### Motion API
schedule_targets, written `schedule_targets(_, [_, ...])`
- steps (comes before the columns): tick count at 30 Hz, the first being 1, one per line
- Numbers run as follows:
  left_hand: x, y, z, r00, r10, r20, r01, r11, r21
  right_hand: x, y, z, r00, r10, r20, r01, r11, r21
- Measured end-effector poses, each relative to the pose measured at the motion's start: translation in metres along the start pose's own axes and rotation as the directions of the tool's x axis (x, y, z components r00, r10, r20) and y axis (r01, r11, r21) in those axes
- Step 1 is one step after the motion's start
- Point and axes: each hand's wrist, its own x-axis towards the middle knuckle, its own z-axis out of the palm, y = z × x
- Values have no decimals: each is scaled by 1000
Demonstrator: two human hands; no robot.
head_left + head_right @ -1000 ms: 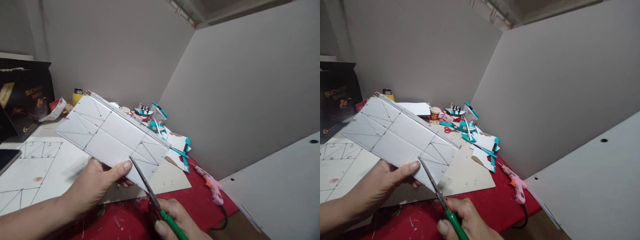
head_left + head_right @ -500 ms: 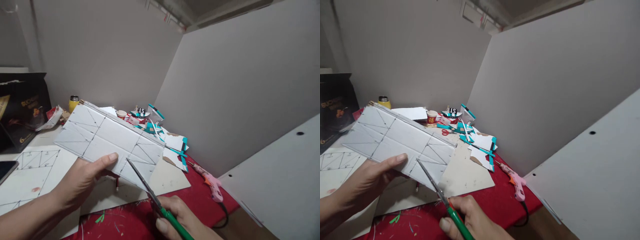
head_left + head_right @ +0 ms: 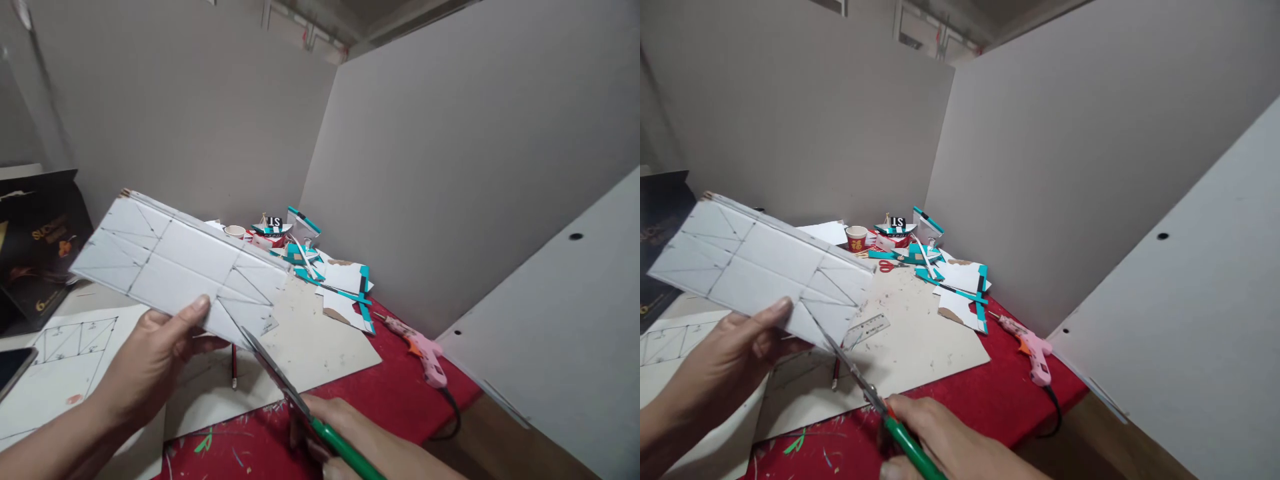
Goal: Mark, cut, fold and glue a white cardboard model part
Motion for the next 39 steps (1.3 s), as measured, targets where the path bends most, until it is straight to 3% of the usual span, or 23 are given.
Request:
schedule_targets(3, [5,10,-4,992,117,-43,-121,986,-115,-14,13,0,985,24,-169,-6,995,103])
schedule_targets(5, [7,12,-5,988,126,-89,-138,978,-155,-15,16,-1,944,1,-330,90,962,259])
schedule_targets(7, [8,9,-5,990,90,-112,-108,980,-168,-8,12,-3,880,-9,-475,235,877,418])
schedule_targets(10, [6,0,-3,1000,7,-1,-7,992,-122,14,-1,-8,812,-53,-581,407,765,499])
schedule_targets(14, [2,-11,-1,983,-53,177,53,999,5,42,-13,-6,780,-32,-626,458,710,535])
schedule_targets(20, [-1,-18,1,981,-106,165,87,989,117,59,-13,6,790,68,-609,386,716,581])
schedule_targets(26, [-13,-24,14,922,-258,289,251,966,59,67,-14,5,675,90,-732,423,766,484])
schedule_targets(29, [-17,-28,18,919,-293,264,276,956,103,68,-15,6,698,51,-714,423,775,469])
schedule_targets(32, [-15,-30,17,930,-294,220,271,954,127,62,-13,8,778,24,-627,400,752,524])
schedule_targets(37, [-9,-23,12,975,-184,122,160,970,184,32,12,10,871,108,-479,302,652,696])
schedule_targets(39, [-9,-19,11,985,-128,113,106,978,179,17,30,12,900,132,-416,193,735,651])
